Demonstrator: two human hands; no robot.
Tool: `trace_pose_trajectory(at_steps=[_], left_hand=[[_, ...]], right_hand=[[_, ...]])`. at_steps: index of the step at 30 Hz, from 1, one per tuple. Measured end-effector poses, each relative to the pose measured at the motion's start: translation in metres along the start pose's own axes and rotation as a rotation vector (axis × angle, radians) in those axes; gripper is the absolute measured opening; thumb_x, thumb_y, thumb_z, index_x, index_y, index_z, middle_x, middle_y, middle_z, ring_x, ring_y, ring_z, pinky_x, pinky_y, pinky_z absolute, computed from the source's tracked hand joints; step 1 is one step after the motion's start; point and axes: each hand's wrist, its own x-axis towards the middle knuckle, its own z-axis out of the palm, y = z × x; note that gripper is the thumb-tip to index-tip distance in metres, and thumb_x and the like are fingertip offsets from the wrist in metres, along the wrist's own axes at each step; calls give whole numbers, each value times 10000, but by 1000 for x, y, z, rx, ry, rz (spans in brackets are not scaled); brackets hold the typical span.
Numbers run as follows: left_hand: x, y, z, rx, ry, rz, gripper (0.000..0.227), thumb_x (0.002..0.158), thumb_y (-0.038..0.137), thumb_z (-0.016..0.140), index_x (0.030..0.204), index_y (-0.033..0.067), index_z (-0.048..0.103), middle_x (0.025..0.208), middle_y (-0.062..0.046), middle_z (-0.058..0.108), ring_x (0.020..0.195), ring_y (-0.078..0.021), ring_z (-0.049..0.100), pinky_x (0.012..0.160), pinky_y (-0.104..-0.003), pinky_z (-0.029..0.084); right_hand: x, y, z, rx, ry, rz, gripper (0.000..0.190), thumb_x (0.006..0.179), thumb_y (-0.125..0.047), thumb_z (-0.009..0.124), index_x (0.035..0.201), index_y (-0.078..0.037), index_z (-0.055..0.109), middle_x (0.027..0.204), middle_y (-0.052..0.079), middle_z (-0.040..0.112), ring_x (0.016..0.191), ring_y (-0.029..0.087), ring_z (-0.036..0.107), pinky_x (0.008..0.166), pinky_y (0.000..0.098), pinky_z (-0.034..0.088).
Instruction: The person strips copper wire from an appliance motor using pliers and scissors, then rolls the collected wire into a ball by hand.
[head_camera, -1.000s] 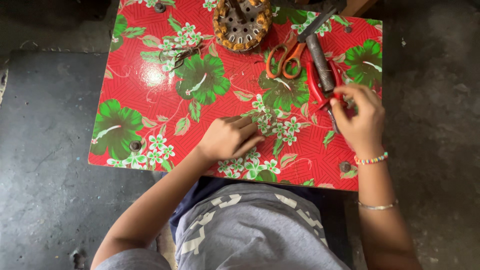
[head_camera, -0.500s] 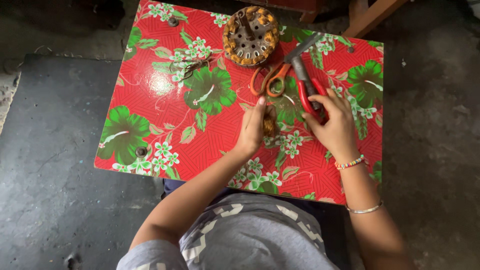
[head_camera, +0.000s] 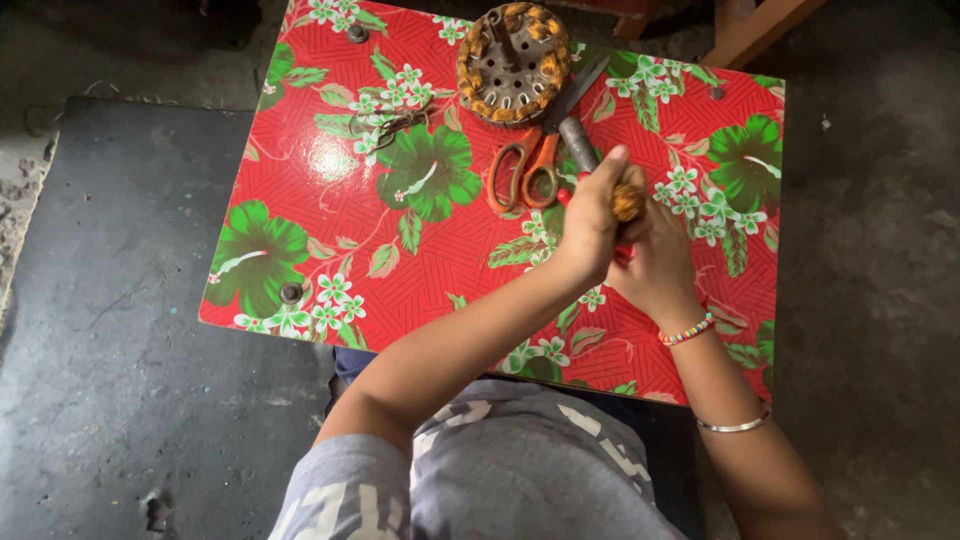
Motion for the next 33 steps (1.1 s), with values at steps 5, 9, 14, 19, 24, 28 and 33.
trace_pose_trajectory(at_steps=[5,9,14,19,24,28,33], left_hand=[[76,-20,12,931,45,380,589,1062,502,403,822,37,672,669,-158,669,657,-320,677,704,-456,539],[129,-32,40,1438,70,253,541,980,537,430,866,127,764,854,-167,770,883,-375,735,818,-514,567],[157,-46,27,1618,174,194,496,942,535,461,927,136,755,939,-148,771,916,-369,739,800,-520,573],[160,-48,19,1640,205,176,482,993,498,441,946,138,757,968,-150,779,939,-366,747,843,-515,578],[146,-39,20,1613,162,187,457,989,486,434,1020,129,717,945,-155,771,921,-377,736,806,-529,564],[132,-24,29,1540,137,291,433,1002,471,443,1169,119,633,989,-142,776,948,-367,743,824,-514,564],[126,-1,60,1380,111,1254,550,1034,518,491,1345,65,478,1309,-154,626,1185,-325,595,993,-419,521]], right_hand=[[-5,1,5,-33,133,-116,410,771,-186,766,1126,-18,649,1084,184,637,1023,416,604,863,520,477],[0,8,6,-25,144,-115,359,779,-186,780,1075,-33,648,1036,184,643,1018,414,605,858,531,468],[2,10,4,-29,171,-146,343,795,-156,755,1101,-35,657,1071,180,640,1038,400,602,915,511,487],[4,5,-3,-7,144,-124,228,804,-189,799,954,-69,676,1030,143,635,1003,370,608,904,496,497],[5,-4,-7,-14,143,-98,227,769,-197,829,945,-89,735,998,136,633,948,357,609,856,482,503],[6,-7,-8,11,161,-126,280,766,-223,846,981,-87,731,1050,138,637,966,348,624,864,471,519],[6,-1,-6,-17,157,-180,273,787,-192,829,1009,-89,708,1095,138,652,986,342,639,856,471,520]])
